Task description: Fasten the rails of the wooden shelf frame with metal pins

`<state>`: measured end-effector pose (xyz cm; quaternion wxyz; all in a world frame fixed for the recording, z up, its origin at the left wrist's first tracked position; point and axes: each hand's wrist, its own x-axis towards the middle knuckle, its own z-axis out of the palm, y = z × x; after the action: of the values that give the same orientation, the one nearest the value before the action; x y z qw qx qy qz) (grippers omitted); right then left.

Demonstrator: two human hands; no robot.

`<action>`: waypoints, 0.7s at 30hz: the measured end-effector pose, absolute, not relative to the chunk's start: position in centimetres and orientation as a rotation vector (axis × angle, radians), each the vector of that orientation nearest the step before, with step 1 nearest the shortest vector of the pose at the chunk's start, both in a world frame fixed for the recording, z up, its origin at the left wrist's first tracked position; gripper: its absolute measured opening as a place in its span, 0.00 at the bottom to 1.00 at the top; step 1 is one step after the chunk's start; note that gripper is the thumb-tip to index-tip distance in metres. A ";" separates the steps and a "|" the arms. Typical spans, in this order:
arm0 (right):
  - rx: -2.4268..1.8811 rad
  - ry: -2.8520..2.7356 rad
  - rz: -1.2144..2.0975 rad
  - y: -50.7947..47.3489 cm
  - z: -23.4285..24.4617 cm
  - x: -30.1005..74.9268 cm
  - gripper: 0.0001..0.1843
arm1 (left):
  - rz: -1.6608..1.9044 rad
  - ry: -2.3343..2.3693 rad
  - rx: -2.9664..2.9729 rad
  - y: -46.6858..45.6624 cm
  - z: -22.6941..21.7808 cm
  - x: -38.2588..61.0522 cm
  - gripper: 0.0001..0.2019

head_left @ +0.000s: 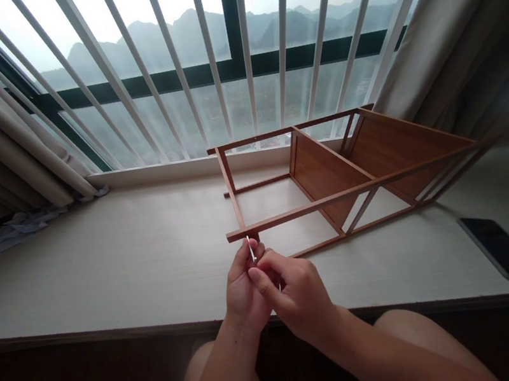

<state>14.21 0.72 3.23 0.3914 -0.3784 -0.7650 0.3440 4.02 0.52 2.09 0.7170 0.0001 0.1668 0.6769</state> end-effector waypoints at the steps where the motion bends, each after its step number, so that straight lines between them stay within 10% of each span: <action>1: -0.969 -1.965 0.818 0.8 3.3 14.2 0.13 | 1.497 0.359 0.002 0.5 2.0 4.0 0.11; 21: -1.066 -2.110 0.480 1.6 3.7 13.6 0.17 | 1.525 0.427 -0.154 0.9 1.9 3.8 0.12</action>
<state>13.60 1.56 3.72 0.3567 -0.4128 -0.8172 0.1859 3.77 0.87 1.87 0.7000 -0.0691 0.1915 0.6845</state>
